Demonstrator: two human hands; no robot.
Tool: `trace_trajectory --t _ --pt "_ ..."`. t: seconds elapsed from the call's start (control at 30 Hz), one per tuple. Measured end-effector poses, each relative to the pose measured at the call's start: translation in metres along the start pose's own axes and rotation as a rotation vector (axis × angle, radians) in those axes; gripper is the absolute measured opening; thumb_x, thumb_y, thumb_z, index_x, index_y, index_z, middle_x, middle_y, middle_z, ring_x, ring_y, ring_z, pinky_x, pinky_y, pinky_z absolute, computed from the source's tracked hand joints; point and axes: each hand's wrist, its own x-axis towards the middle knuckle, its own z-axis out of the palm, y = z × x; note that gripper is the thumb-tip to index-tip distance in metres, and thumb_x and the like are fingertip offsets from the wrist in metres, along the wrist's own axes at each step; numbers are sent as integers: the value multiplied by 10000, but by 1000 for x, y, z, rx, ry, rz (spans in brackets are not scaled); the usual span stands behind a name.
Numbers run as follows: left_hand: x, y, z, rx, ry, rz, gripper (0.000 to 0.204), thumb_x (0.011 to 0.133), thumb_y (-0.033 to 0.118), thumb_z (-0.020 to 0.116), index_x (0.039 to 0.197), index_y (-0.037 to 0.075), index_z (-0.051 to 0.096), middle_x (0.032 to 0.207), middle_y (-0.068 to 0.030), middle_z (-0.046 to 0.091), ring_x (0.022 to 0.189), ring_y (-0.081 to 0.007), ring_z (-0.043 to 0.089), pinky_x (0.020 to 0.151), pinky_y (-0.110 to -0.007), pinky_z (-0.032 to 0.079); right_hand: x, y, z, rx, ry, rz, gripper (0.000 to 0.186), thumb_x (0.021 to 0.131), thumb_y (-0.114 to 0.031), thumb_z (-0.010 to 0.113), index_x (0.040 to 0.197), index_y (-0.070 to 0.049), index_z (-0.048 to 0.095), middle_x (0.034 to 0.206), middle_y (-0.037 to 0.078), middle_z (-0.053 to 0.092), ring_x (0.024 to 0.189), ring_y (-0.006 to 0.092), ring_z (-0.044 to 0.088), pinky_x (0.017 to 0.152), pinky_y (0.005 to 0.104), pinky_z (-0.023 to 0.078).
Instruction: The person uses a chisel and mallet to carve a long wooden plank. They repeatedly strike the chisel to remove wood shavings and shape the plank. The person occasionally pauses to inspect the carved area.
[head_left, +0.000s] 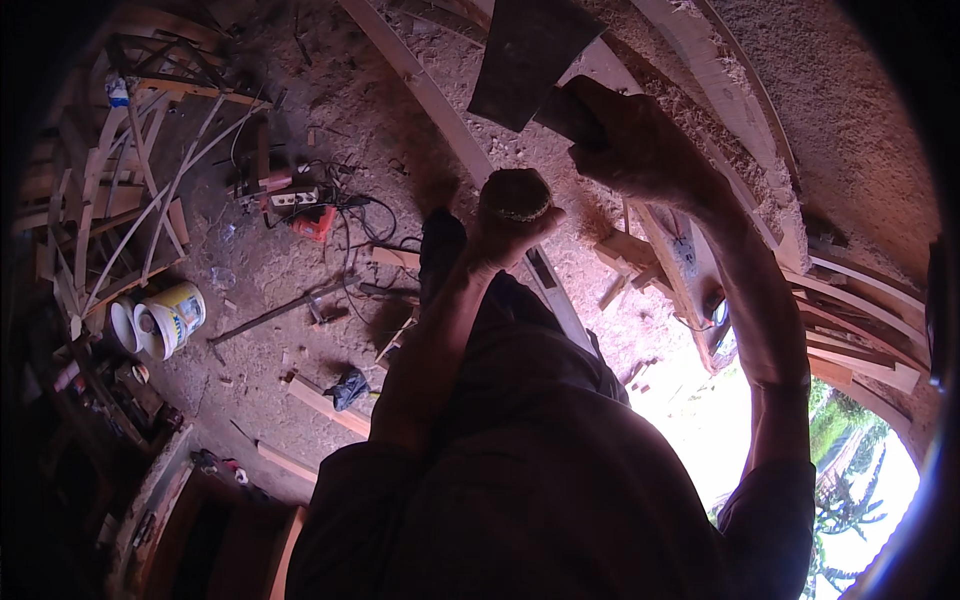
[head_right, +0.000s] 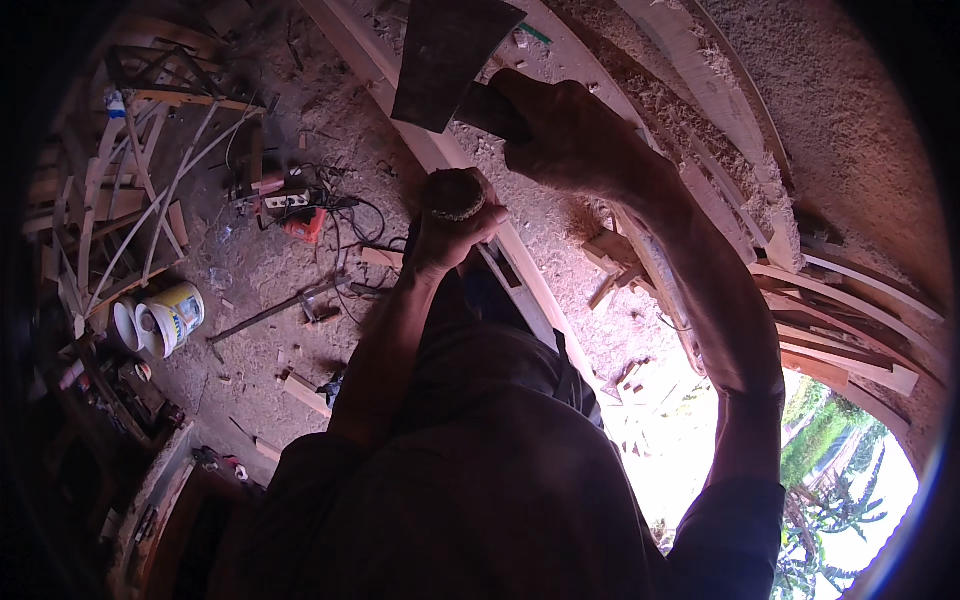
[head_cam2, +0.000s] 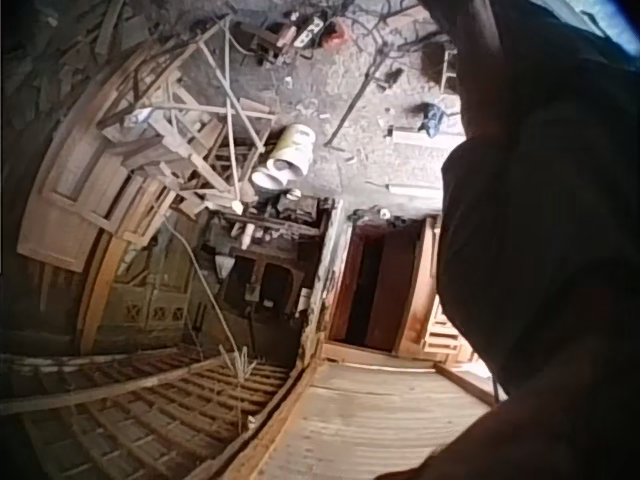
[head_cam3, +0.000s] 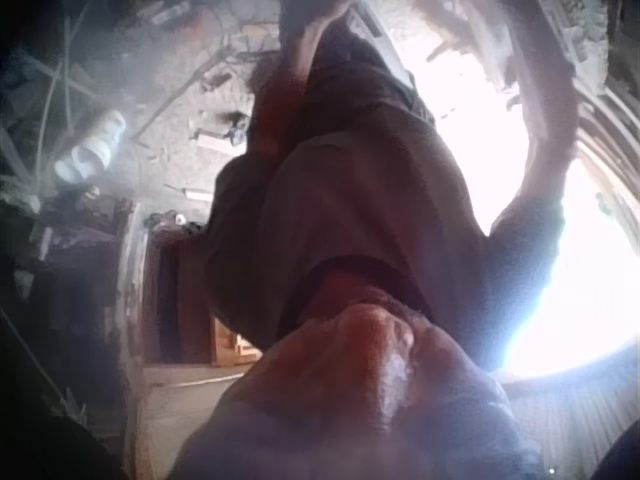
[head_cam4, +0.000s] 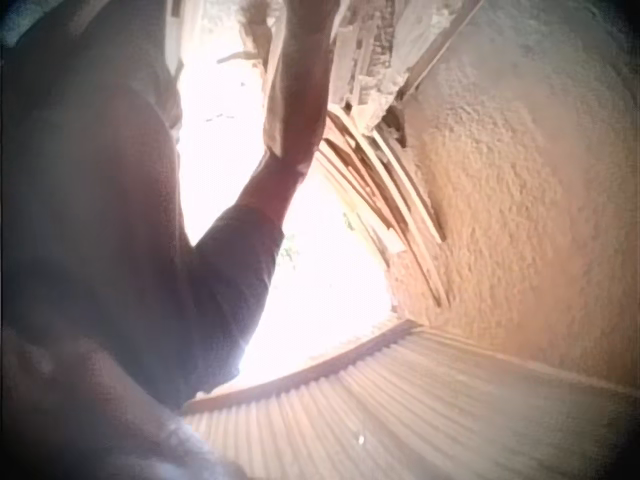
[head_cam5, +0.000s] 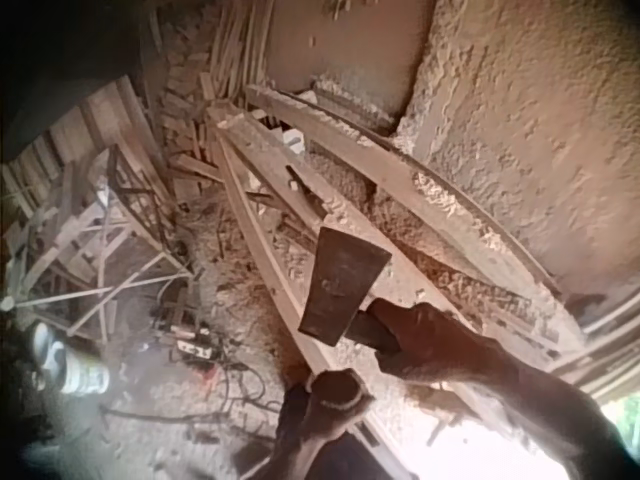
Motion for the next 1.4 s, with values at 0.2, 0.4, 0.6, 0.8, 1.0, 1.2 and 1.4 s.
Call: trace_trajectory --t 0.2,0.4,0.6,0.8,1.0,1.2,1.4 --pt "18 -2 -10 -45 339 -58 202 815 85 762 722 68 583 662 21 578 578 -56 549 517 -291 436 5 -11 10 30 -55 28 346 782 -84 654 1097 -15 531 730 232 641 672 390 688 585 472 527" --pt "21 -14 -6 -217 391 10 152 826 31 730 818 60 580 686 57 577 547 -39 538 500 -262 447 24 -21 18 -65 -91 -89 346 783 -71 690 1085 -29 527 736 214 663 696 389 705 598 473 559" --pt "20 -17 -12 -143 401 8 206 848 -69 702 764 66 569 652 -4 568 494 -95 508 461 -272 426 60 -57 -8 -286 68 -268 333 826 -93 708 1101 -49 528 729 184 676 714 353 726 610 452 591" --pt "10 -21 1 -247 436 -73 196 865 -58 703 850 77 562 693 14 514 501 -97 489 474 -280 428 57 -37 11 -521 -213 -362 250 923 -133 653 1156 -111 566 785 150 697 760 315 744 667 460 604" --pt "10 -22 -14 -306 414 -67 216 874 -46 690 812 84 531 666 11 529 499 -88 486 466 -269 418 111 -74 -30 -471 -63 -274 332 841 -122 728 1160 -117 639 946 115 740 877 290 752 696 418 610" --pt "27 -22 -3 -332 498 -178 161 857 -37 684 835 70 567 694 9 554 517 -81 517 443 -254 421 79 -43 9 -621 -393 -126 305 862 -124 722 1161 -132 661 967 95 732 978 290 734 723 430 615" --pt "20 -39 -12 -356 414 -147 184 825 -17 720 833 76 562 716 5 558 484 -93 487 434 -271 432 97 -45 -30 -488 -145 -164 317 859 -90 683 1155 -73 569 831 185 718 799 349 745 694 483 601"
